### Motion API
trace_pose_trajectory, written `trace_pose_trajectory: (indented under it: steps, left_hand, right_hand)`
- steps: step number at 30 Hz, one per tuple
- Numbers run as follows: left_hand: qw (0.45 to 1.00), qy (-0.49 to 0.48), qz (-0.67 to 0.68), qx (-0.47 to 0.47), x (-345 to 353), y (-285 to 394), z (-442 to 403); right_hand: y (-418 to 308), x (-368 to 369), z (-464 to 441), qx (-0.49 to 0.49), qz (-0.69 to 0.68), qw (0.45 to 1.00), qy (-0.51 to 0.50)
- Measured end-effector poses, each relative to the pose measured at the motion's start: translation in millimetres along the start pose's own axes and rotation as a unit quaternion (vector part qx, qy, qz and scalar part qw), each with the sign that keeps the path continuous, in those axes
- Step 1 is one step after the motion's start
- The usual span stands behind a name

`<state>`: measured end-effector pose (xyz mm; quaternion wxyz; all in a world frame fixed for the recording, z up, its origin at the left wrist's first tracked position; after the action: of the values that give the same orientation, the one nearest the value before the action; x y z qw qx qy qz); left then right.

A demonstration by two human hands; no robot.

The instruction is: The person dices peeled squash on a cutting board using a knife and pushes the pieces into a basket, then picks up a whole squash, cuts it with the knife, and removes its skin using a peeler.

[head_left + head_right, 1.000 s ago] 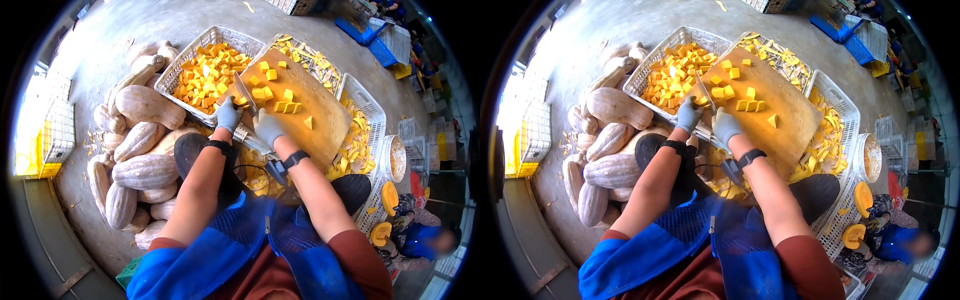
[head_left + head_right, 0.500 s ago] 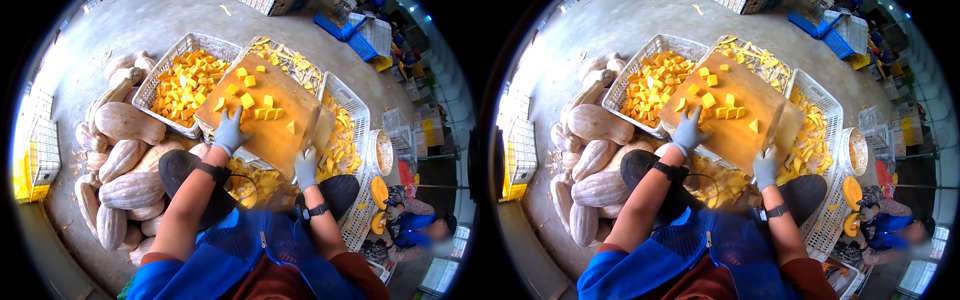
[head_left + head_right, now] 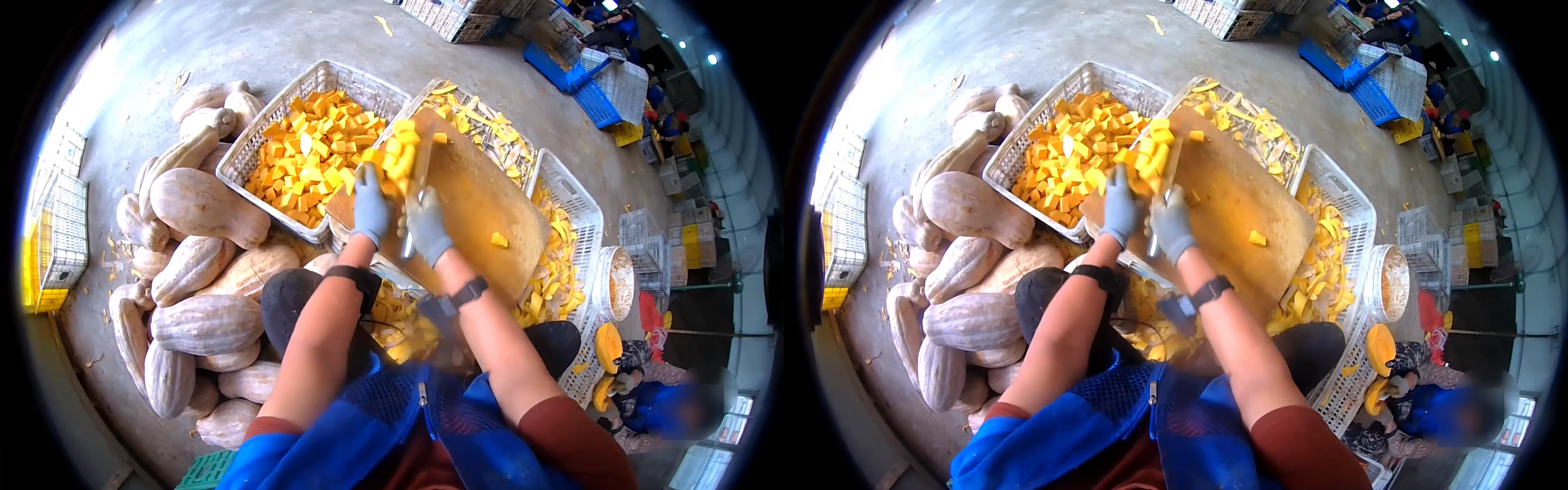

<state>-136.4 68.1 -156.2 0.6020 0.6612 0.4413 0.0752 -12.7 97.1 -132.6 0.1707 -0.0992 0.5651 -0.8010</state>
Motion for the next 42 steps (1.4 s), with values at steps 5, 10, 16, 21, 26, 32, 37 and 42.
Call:
trace_pose_trajectory:
  steps: [5,10,16,21,26,32,37,42]
  left_hand:
    - [0.979,0.115,0.125,-0.11,-30.9,-14.4,-16.7]
    - [0.995,0.013,0.085,-0.052,-15.6,7.2,0.5]
    - [0.956,-0.239,0.069,0.155,32.7,56.1,43.0]
    - [0.885,-0.41,-0.002,0.222,72.4,81.5,84.9]
    - [0.94,-0.335,-0.042,0.054,67.0,64.9,46.9]
    - [0.997,0.064,0.026,-0.022,-27.4,-2.0,-9.7]
    - [0.99,0.133,-0.029,-0.021,-69.0,-11.1,-4.8]
    - [0.975,0.079,-0.208,-0.022,-47.1,7.7,7.6]
  right_hand:
    - [-46.1,-8.2,-16.2,-0.016,0.027,0.997,-0.064]
    - [-45.0,-56.7,-28.3,-0.002,0.098,0.99,0.1]
    - [-75.9,-75.5,10.6,-0.076,0.116,0.989,0.051]
    - [-5.6,-171.5,82.8,-0.027,0.192,0.949,0.25]
    - [20.9,-147.4,134.2,0.017,0.184,0.938,0.292]
    - [-12.6,-13.2,62.8,-0.019,0.084,0.995,-0.049]
    - [-34.9,3.9,44.0,-0.099,0.093,0.991,0.002]
    - [12.1,-71.9,20.7,-0.052,0.097,0.966,0.235]
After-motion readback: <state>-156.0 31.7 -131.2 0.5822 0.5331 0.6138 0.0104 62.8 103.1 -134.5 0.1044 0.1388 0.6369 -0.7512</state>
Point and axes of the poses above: each hand's wrist, its own z-axis away from the middle knuckle, its own x-axis out of the palm, y = z × x, the point moved 8 cm from there along -z, towards the middle knuckle, and after that the axes turned 1 degree about z, right-handed, at the moved point
